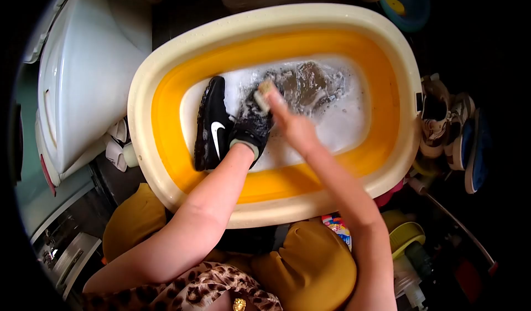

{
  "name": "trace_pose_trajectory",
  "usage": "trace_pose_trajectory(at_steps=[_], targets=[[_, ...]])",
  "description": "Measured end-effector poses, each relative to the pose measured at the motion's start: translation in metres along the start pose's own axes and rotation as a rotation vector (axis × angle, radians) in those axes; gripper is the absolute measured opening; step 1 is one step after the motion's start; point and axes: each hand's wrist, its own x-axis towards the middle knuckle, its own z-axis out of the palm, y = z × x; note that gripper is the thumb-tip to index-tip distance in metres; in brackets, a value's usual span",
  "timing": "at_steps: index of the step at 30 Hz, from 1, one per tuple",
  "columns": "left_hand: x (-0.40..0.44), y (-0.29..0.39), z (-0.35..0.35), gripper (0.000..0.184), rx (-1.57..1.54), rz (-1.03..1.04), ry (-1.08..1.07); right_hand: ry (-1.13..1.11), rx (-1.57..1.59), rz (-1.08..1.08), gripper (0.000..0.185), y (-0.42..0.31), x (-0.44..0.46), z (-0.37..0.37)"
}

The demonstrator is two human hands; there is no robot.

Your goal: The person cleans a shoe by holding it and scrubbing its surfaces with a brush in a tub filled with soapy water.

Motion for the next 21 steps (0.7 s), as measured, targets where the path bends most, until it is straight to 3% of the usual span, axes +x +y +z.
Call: trace_pose_trajectory(at_steps=[2,3,5,7,10,11,12,13,14,16,17,19,21], targets=[[-0.005,-0.006,0.001,0.022,-0.021,-0.049,-0.081,-0.095,0.035,-0.116,0.061,-0.025,-0.038,0.01],[-0.006,-0.005,0.0,0.023,-0.021,-0.059,-0.094,-0.015,0.088,-0.184,0.059,-0.02,-0.046,0.02],[-0.004,-0.001,-0.004,0.025,-0.077,-0.067,-0.081,-0.235,-0.178,0.003,0.054,-0.013,-0.023,-0.005],[0.005,0.0,0.004,0.027,-0.137,-0.044,-0.025,-0.056,-0.257,0.003,0.052,0.012,0.02,-0.004],[0.006,-0.012,0.021,0.029,-0.036,0.031,0.053,0.032,0.001,-0.027,0.055,0.002,0.021,0.007],[0.009,-0.017,0.023,0.031,0.215,0.112,-0.006,0.028,0.15,-0.076,0.057,0.005,0.0,0.025],[0.013,-0.014,0.02,0.031,0.209,0.122,0.011,-0.155,0.065,-0.036,0.062,-0.02,-0.024,0.018],[0.012,-0.008,0.009,0.029,0.32,0.108,-0.166,-0.019,0.181,-0.118,0.068,-0.021,-0.041,0.028],[0.007,0.0,-0.004,0.027,0.429,0.078,-0.352,-0.071,0.11,-0.125,0.067,-0.017,-0.038,0.019],[0.001,0.022,-0.037,0.034,0.231,-0.231,-0.46,-0.086,-0.051,-0.105,0.059,0.013,-0.018,0.014],[0.004,0.03,-0.045,0.036,-0.022,-0.249,-0.328,-0.11,-0.104,-0.009,0.055,0.015,0.005,0.002],[0.002,0.024,-0.032,0.035,0.08,-0.028,0.007,-0.104,-0.155,0.083,0.051,-0.006,0.027,-0.014],[-0.004,-0.003,-0.002,0.034,-0.115,0.0,0.092,-0.107,-0.064,0.063,0.053,-0.01,0.006,-0.003]])
